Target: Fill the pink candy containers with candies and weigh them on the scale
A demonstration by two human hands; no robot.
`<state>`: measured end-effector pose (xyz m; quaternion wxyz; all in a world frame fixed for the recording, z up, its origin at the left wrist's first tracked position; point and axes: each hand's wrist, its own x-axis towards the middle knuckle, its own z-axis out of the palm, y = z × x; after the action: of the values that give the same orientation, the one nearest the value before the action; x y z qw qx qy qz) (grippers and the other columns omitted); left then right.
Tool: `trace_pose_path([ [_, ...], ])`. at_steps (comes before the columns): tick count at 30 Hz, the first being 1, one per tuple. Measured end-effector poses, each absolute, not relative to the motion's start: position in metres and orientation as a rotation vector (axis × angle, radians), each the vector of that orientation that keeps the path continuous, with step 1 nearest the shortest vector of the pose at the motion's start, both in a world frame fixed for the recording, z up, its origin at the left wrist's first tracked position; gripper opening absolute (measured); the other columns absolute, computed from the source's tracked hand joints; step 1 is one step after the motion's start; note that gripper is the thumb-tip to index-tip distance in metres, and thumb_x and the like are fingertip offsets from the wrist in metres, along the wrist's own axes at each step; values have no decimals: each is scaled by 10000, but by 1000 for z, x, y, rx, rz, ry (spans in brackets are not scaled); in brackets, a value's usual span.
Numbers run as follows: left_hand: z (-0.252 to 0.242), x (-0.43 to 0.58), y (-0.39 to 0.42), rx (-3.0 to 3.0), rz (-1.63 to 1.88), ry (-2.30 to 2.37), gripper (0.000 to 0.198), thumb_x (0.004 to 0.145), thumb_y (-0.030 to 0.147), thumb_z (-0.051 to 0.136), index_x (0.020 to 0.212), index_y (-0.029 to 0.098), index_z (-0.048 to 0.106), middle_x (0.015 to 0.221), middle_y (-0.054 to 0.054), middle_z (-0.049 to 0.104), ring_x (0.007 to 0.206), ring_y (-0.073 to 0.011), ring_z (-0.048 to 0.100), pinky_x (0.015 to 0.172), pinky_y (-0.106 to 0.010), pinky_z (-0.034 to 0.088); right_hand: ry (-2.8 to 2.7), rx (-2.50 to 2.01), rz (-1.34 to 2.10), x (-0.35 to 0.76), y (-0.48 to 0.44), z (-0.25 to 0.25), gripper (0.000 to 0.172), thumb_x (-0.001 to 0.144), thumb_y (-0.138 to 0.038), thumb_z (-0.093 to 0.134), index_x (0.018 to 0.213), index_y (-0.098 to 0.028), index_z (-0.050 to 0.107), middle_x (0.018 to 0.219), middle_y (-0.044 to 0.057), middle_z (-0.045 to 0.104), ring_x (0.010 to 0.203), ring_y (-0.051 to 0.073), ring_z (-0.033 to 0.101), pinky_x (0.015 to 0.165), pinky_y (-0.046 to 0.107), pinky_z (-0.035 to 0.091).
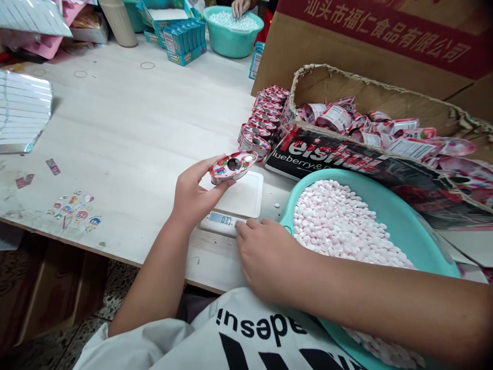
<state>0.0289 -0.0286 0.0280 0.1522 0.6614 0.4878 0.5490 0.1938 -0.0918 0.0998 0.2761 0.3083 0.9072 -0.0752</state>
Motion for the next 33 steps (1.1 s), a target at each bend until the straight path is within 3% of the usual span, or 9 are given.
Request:
trace_pose_path([
  [10,27,29,-28,1949,1532,1461,419,809,305,796,1213,238,704,1180,-34,753,1073,-219,713,952,-332,587,2583,894,-184,201,-94,93,282,921,-350,553,943,-126,723,936,129,605,884,280,575,739,423,450],
  [23,26,30,-28,2018,1496,1450,424,801,265,802,1211,226,701,1185,-30,754,1074,-210,717,962,-321,584,2592,857,-295,199,-87,94,259,900,-297,556,966,-96,706,940,143,630,910,294,592,824,451,490],
  [28,27,28,-28,2016,1496,1486,416,807,305,799,1207,237,706,1186,-29,755,1074,-221,717,962,-340,589,2859,730,-469,230,-100,112,255,860,-172,538,1035,-100,709,1278,187,633,1109,312,597,891,452,539],
  [31,29,28,-29,2018,1499,1481,415,802,308,802,1198,224,713,1181,-33,757,1067,-217,719,963,-325,586,3022,922,-498,276,-105,129,365,902,-105,448,1179,-157,680,1405,109,598,1281,256,546,1056,423,505],
  [33,29,28,-30,1998,1502,1485,412,794,295,804,1190,219,717,1169,-30,761,1056,-215,720,963,-320,584,3010,1180,-453,312,-106,134,386,955,-160,430,1278,-224,633,1445,72,569,1322,246,533,1074,428,507],
])
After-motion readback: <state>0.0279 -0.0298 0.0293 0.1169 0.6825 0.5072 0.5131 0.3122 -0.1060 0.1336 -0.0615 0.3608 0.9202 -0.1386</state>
